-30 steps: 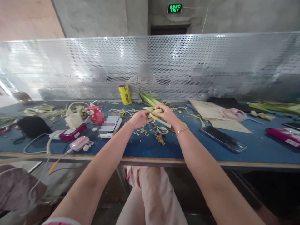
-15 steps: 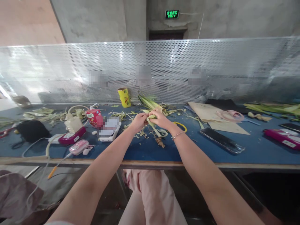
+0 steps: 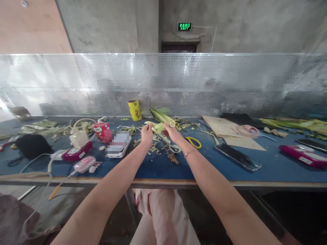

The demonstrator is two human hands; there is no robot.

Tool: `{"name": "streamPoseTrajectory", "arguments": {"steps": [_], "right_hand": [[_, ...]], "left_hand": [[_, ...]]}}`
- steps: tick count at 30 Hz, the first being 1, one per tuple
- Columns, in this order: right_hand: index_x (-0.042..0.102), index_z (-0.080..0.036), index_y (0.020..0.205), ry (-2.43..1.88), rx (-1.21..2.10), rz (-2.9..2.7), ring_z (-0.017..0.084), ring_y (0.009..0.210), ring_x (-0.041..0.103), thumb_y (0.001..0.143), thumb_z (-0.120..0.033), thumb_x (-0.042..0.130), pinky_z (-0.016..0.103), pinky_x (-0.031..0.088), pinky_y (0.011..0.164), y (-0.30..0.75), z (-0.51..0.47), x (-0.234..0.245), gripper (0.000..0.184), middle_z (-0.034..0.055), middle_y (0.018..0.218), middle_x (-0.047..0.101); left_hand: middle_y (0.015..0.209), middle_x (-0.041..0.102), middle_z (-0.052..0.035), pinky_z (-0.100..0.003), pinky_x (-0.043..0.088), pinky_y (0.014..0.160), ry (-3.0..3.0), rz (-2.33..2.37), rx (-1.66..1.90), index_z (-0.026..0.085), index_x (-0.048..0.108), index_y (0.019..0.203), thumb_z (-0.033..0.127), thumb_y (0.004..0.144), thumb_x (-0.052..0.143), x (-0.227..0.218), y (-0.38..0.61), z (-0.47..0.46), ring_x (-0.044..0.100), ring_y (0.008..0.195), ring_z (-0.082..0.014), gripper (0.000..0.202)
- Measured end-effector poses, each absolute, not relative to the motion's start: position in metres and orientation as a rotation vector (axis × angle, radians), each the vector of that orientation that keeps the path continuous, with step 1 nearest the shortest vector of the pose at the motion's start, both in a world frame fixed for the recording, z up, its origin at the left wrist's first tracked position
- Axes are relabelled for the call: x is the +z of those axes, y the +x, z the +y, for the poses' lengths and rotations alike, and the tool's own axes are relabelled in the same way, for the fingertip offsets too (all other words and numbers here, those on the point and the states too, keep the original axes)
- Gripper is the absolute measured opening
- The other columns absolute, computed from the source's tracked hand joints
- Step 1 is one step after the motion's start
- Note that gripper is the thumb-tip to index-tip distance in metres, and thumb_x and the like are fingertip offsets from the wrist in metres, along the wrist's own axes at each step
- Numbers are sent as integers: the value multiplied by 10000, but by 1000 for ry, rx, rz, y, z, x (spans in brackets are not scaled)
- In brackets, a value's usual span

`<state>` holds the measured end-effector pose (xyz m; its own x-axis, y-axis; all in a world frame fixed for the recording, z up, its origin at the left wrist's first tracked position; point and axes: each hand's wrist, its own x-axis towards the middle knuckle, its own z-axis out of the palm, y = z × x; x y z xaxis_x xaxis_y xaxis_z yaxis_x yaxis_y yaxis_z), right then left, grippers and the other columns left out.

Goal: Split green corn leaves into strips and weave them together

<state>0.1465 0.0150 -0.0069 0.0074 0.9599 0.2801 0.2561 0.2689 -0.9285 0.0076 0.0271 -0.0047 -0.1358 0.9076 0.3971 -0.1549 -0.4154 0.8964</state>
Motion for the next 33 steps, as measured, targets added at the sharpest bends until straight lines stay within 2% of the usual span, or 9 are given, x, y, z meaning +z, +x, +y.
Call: {"name": "streamPoseTrajectory", "arguments": {"steps": [4, 8, 11, 15, 20, 26, 33], "right_hand": [[561, -204, 749, -1127, 1026, -1251, 162, 566, 533, 811, -625, 374, 307, 412, 541, 130, 12, -8, 465, 41, 695, 602], [446, -227, 703, -1060, 731, -1275, 159, 616, 487, 831, -525, 395, 297, 390, 574, 120, 4, -7, 329, 8, 666, 516], [342, -237, 649, -1029, 510, -1332, 150, 607, 419, 841, -482, 386, 284, 342, 577, 118, 3, -9, 314, -20, 611, 406], [287, -236, 635, -1029, 345, -1348, 145, 583, 355, 864, -440, 357, 281, 285, 564, 118, 2, -9, 314, -30, 590, 340], [304, -237, 653, -1011, 261, -1333, 144, 583, 344, 878, -462, 349, 282, 279, 584, 124, -5, -2, 322, -35, 592, 341], [390, -234, 701, -1008, 213, -1234, 156, 602, 367, 861, -491, 356, 287, 299, 603, 139, -2, 4, 305, -21, 614, 382], [342, -245, 674, -1032, 240, -1100, 174, 636, 366, 839, -519, 333, 291, 283, 612, 154, 7, 4, 321, -13, 626, 357]], "left_hand": [[543, 390, 47, -208, 292, 523, 1353, 979, 1743, 180, 441, 619, 442, 811, 526, -6, 10, 22, 376, 546, -85, 336], [587, 412, 32, -226, 286, 549, 1451, 1033, 1791, 185, 438, 622, 391, 848, 469, -5, 11, 18, 360, 569, -99, 308], [633, 428, 12, -240, 295, 615, 1601, 1118, 1857, 188, 426, 600, 273, 853, 466, 1, 9, 12, 378, 631, -120, 270], [637, 402, 4, -249, 282, 667, 1711, 1143, 1922, 194, 390, 565, 183, 834, 493, 8, 6, 3, 373, 672, -140, 288], [571, 388, 33, -255, 230, 600, 1794, 1193, 1806, 200, 424, 627, 215, 857, 482, 9, 6, -3, 318, 573, -122, 238], [476, 334, 50, -270, 190, 536, 1707, 1101, 1742, 191, 406, 551, 298, 808, 583, 7, 9, -2, 277, 498, -94, 330], [475, 255, 56, -267, 195, 462, 1520, 1031, 1755, 195, 332, 517, 400, 779, 619, 5, 13, 0, 225, 466, -72, 440]]}}
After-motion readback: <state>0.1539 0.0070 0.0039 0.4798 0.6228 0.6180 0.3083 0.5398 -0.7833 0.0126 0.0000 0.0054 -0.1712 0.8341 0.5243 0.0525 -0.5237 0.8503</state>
